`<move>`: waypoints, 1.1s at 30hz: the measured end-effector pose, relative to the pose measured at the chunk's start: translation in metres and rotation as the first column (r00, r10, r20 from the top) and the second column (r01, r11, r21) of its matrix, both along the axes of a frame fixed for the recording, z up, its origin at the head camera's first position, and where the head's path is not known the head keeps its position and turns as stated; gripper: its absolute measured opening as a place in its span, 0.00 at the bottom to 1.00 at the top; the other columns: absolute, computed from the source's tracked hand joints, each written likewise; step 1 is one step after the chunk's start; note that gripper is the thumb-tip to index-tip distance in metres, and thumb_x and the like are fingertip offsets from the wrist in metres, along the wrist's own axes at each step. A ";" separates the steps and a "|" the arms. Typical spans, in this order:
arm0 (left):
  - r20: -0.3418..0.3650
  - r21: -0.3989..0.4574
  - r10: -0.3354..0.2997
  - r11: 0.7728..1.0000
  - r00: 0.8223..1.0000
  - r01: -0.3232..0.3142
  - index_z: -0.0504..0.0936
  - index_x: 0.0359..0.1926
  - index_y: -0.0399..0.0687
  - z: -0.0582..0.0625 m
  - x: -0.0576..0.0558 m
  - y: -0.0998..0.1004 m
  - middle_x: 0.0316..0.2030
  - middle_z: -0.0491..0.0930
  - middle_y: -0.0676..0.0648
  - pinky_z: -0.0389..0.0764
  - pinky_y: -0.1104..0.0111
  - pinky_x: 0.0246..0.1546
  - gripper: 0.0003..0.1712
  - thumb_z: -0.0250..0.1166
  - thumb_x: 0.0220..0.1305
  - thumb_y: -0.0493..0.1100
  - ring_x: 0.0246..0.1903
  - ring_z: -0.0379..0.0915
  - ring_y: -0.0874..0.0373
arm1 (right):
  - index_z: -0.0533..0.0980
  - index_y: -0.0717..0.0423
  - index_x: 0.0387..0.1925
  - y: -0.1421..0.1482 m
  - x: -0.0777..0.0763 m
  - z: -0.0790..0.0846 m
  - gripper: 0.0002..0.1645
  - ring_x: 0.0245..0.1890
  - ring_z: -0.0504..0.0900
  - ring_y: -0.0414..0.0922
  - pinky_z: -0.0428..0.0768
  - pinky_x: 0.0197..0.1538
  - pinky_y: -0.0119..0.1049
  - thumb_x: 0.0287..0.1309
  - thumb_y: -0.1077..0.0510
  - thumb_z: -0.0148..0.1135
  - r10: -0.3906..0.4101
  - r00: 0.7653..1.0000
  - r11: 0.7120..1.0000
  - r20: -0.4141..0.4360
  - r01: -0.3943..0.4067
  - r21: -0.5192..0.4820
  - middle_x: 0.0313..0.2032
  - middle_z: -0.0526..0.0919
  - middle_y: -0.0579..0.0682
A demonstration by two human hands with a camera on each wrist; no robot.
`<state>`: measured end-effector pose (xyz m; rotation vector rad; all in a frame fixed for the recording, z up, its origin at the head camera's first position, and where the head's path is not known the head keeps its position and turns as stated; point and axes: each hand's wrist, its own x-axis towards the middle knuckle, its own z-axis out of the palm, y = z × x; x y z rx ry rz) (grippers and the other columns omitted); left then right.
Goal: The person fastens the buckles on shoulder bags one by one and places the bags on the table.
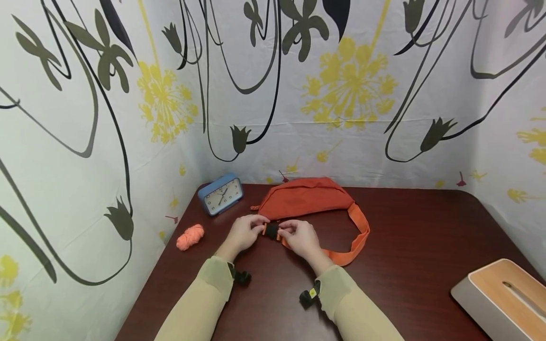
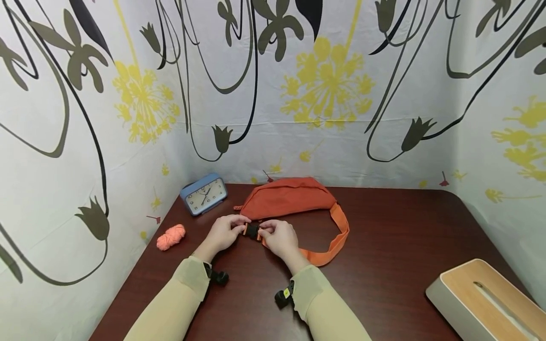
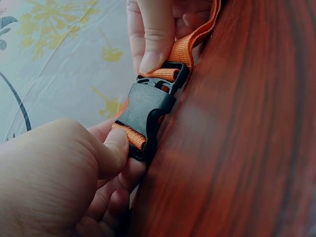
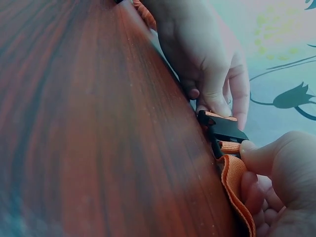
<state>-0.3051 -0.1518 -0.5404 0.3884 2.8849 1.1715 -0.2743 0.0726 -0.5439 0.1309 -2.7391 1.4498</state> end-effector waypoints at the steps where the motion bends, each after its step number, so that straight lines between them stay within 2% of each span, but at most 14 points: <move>1: 0.000 0.002 0.002 1.000 1.000 -0.002 0.93 0.53 0.67 0.000 0.000 0.000 0.55 0.91 0.52 0.86 0.50 0.57 0.12 0.70 0.78 0.42 0.50 0.86 0.54 | 0.92 0.42 0.45 0.000 0.000 0.000 0.06 0.34 0.87 0.36 0.85 0.43 0.39 0.70 0.49 0.76 -0.002 1.000 1.000 0.001 0.002 0.000 0.35 0.93 0.41; 12: -0.026 0.013 0.033 0.999 0.999 -0.033 0.94 0.51 0.65 -0.001 0.002 0.004 0.51 0.92 0.53 0.86 0.54 0.52 0.12 0.72 0.75 0.40 0.44 0.85 0.56 | 0.92 0.43 0.46 -0.002 -0.001 0.000 0.06 0.34 0.87 0.35 0.84 0.42 0.37 0.71 0.50 0.75 -0.014 1.000 1.000 0.010 0.014 -0.019 0.35 0.93 0.40; 21: -0.040 0.044 0.027 0.999 0.999 -0.025 0.94 0.51 0.62 0.000 0.002 0.005 0.42 0.91 0.53 0.85 0.59 0.46 0.11 0.72 0.75 0.40 0.39 0.83 0.60 | 0.92 0.48 0.46 -0.005 -0.001 0.001 0.07 0.35 0.88 0.37 0.86 0.42 0.37 0.71 0.52 0.75 -0.042 0.999 0.996 0.019 0.043 -0.072 0.36 0.94 0.43; 33: -0.057 0.050 0.006 0.999 0.998 -0.003 0.93 0.53 0.59 -0.002 0.003 0.003 0.42 0.89 0.52 0.85 0.55 0.51 0.11 0.71 0.76 0.39 0.41 0.82 0.57 | 0.91 0.49 0.47 -0.005 -0.001 0.001 0.07 0.35 0.89 0.36 0.86 0.42 0.36 0.71 0.53 0.75 -0.017 1.000 0.996 0.013 0.018 -0.084 0.35 0.93 0.43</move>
